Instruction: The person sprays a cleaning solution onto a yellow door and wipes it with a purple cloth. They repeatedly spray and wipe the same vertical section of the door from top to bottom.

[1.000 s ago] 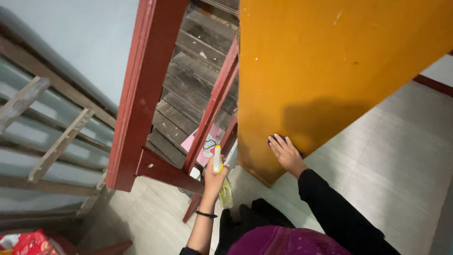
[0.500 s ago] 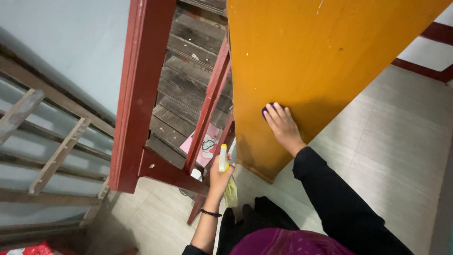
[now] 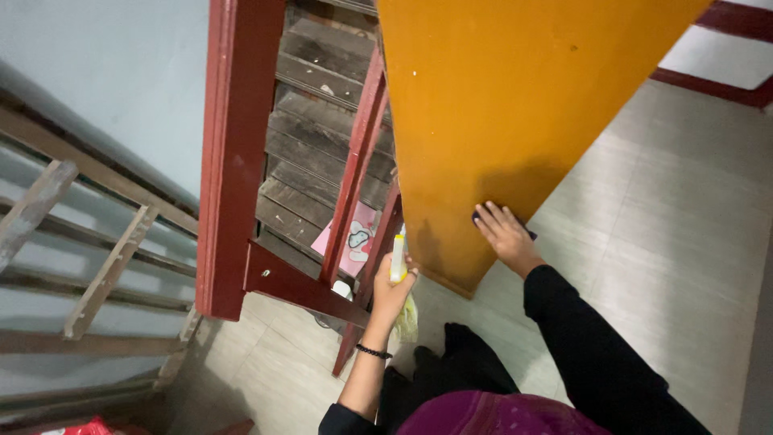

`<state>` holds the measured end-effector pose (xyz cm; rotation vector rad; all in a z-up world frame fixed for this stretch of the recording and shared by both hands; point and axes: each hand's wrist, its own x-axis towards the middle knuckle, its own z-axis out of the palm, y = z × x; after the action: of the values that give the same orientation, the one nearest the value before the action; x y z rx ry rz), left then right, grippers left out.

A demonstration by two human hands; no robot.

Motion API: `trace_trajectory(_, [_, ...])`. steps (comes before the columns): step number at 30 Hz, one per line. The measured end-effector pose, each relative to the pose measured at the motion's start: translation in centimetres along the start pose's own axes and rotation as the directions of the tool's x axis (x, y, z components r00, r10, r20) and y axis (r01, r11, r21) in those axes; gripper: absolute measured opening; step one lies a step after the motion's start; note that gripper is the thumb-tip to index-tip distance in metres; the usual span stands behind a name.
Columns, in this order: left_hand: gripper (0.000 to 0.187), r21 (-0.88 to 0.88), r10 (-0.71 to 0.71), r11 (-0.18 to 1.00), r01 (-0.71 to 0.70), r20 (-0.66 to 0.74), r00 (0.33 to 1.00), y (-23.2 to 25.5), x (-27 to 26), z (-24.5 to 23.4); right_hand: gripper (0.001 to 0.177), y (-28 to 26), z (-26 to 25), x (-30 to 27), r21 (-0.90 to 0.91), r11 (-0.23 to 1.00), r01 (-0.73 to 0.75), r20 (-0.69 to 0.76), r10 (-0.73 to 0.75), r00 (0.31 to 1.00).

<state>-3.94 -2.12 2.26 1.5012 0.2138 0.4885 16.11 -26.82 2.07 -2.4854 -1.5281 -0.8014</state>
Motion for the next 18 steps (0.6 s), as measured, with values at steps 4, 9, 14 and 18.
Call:
trace_trajectory(4, [0.032, 0.001, -0.006, 1.000, 0.006, 0.014, 1.000, 0.5, -0.1, 0.4, 0.041, 0.8, -2.5, -1.2, 0.066, 0.994, -0.091, -0.123, 0.099, 0.988])
trace_trajectory(9, [0.032, 0.063, -0.012, 0.998, 0.012, 0.004, 1.000, 0.4, -0.9, 0.2, 0.045, 2.4, -5.9, 0.0, -0.022, 0.983, -0.183, -0.336, 0.165, 0.927])
trace_trajectory(14, [0.032, 0.039, -0.003, 0.999, 0.004, -0.025, 1.000, 0.4, -1.2, 0.6, 0.041, 2.8, -7.3, 3.8, -0.024, 0.985, -0.173, -0.428, 0.146, 0.892])
trace_trajectory(18, [0.033, 0.038, -0.012, 0.999, 0.014, -0.057, 0.998, 0.9, -1.9, 0.9, 0.045, 1.9, -5.3, 5.3, 0.005, 0.998, -0.068, -0.329, 0.066, 0.942])
